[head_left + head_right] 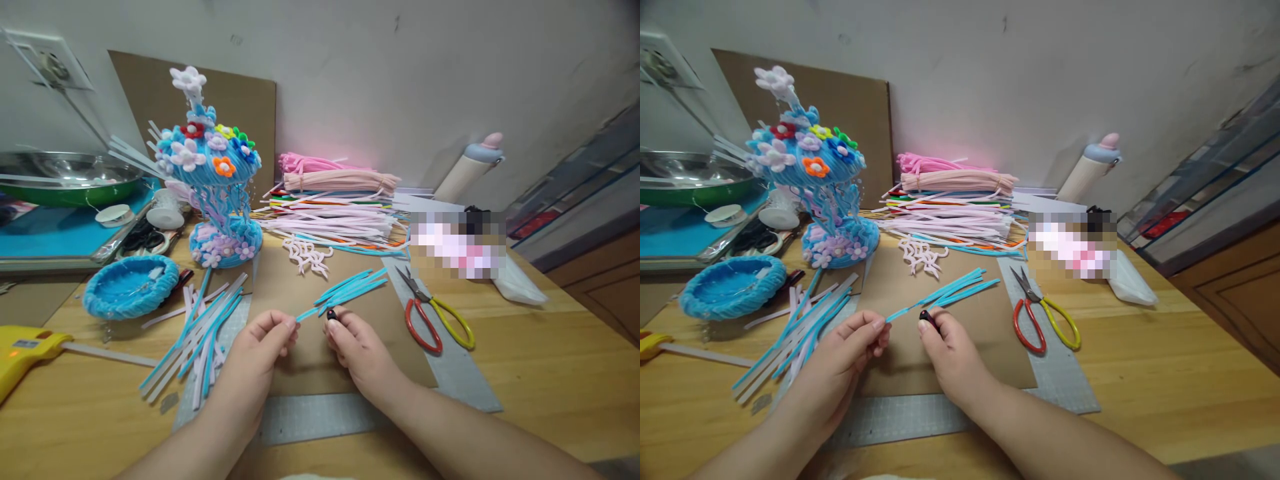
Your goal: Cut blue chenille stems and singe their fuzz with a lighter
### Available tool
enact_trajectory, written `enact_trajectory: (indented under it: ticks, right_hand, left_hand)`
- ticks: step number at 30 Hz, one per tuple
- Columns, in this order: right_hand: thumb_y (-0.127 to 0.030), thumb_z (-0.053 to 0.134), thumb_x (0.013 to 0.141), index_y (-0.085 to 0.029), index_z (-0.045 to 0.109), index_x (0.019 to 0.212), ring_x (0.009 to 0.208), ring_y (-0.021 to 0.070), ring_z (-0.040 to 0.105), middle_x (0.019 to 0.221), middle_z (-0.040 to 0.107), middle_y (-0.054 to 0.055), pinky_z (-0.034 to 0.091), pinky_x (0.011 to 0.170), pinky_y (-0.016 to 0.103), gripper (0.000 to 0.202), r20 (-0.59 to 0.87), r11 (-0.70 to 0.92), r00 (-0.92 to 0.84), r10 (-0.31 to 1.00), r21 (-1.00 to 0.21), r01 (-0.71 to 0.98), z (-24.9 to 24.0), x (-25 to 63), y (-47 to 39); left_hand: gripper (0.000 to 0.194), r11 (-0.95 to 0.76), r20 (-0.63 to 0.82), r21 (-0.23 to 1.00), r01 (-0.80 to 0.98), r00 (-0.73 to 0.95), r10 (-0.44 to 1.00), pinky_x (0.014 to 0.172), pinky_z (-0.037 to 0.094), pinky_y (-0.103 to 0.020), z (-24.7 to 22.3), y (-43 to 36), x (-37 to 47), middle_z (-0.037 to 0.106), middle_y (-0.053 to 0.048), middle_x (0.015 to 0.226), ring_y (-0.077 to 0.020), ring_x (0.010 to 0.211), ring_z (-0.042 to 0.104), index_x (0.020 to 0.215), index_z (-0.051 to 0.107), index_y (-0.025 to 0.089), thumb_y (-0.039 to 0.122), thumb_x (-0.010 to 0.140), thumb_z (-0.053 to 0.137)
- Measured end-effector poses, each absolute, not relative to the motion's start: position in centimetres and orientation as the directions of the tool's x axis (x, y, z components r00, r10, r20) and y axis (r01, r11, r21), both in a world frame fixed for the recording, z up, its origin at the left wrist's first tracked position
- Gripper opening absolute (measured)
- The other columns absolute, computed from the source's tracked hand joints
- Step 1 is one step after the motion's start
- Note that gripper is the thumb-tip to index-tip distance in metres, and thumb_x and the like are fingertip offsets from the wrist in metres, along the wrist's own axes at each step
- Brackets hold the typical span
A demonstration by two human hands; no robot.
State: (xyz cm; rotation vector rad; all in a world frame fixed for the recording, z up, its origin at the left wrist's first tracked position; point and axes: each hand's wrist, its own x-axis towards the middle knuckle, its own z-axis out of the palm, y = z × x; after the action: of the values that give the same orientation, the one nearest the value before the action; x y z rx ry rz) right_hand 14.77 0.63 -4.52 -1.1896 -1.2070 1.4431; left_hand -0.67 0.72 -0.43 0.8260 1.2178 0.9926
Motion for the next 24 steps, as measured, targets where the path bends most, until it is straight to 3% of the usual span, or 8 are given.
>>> enact_trajectory:
  ticks: [24]
  right_hand:
    - [-0.043, 0.047, 0.085, -0.021, 0.045, 0.075, 0.048, 0.0091, 0.023, 0.057, 0.030, -0.007, 0.020, 0.044, 0.023, 0.025, -0.155, -0.164, -0.152, 0.976, -0.985, -0.050, -4.44, 14.86, 0.59]
  left_hand:
    - [0.018, 0.359, -0.357, 0.924, -0.128, 0.042, 0.933, 0.057, 0.031, -0.024, 0.05, 0.59, -0.33, 0.049, 0.004, 0.057, -0.0121, 0.057, 0.040, 0.062, 0.053, 0.019, 0.031, 0.072, 0.061]
